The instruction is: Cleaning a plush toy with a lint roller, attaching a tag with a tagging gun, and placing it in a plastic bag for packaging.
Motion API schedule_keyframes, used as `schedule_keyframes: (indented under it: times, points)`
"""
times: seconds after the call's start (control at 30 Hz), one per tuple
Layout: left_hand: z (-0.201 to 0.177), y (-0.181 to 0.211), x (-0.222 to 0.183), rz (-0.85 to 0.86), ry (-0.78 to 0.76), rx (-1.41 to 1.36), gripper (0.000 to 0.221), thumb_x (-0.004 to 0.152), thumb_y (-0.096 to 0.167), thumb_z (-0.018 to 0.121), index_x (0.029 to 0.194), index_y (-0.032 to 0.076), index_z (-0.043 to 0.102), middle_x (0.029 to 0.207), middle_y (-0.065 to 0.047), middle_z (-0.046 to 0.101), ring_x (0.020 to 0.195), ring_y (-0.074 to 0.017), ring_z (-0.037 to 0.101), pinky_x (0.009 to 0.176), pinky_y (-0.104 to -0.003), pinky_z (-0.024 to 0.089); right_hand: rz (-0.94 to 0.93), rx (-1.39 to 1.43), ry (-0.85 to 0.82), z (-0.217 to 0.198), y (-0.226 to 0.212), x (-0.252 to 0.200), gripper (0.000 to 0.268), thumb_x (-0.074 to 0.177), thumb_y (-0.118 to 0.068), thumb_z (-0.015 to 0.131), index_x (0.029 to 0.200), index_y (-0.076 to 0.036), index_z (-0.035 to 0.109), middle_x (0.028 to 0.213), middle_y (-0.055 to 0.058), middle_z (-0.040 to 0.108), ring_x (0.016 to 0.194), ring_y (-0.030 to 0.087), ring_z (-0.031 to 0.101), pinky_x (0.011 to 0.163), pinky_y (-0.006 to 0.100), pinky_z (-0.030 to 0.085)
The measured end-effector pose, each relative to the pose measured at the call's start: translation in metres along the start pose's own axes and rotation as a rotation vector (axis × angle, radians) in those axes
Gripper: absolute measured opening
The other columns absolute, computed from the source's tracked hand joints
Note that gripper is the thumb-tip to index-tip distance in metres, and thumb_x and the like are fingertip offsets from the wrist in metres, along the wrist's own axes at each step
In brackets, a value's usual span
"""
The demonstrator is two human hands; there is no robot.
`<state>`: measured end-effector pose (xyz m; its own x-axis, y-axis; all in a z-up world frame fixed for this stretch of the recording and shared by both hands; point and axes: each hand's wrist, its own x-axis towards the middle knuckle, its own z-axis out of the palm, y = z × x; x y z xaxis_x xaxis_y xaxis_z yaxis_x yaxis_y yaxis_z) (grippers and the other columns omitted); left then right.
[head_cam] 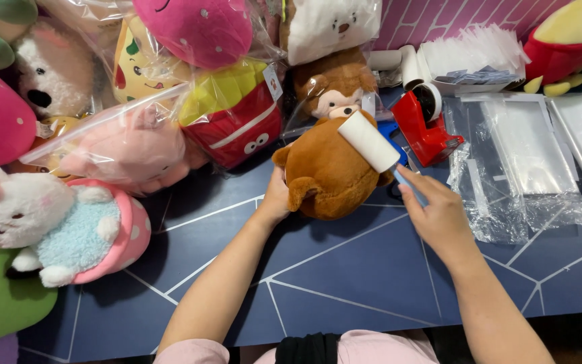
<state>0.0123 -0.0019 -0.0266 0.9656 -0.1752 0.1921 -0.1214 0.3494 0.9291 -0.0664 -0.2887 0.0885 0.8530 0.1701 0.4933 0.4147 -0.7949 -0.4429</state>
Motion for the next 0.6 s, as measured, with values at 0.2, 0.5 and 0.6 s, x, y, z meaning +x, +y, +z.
schedule_keyframes:
  times: [0.2,0.5,0.6]
  points:
    - [0.008,0.02,-0.007,0.034,-0.011,0.07,0.105,0.075,0.033,0.094,0.156,0.011,0.032,0.146,-0.016,0.051,0.135,-0.0289,0.051,0.113,-0.051,0.044,0.081,-0.113,0.036,-0.008,-0.004,0.01,0.03,0.108,-0.021,0.062,0.135,-0.013,0.073,0.098,0.016,0.075,0.088,0.037,0.073,0.068,0.045,0.058]
    - [0.03,0.024,-0.025,0.21,0.057,0.352,0.119,0.058,0.027,0.101,0.156,0.01,0.036,0.143,-0.016,0.056,0.133,-0.0346,0.055,0.111,-0.051,0.048,-0.168,-0.144,-0.134,-0.021,-0.058,-0.006,0.028,0.097,-0.023,0.067,0.123,-0.025,0.076,0.072,-0.002,0.068,0.062,0.021,0.069,0.054,0.033,0.056]
    - [0.038,0.037,-0.026,0.222,0.044,0.416,0.115,0.059,0.033,0.1,0.155,0.011,0.041,0.141,-0.015,0.058,0.131,-0.0348,0.057,0.109,-0.051,0.05,-0.137,-0.271,-0.12,-0.025,-0.03,-0.003,0.03,0.099,-0.027,0.066,0.128,-0.028,0.074,0.074,-0.002,0.067,0.069,0.021,0.07,0.059,0.033,0.056]
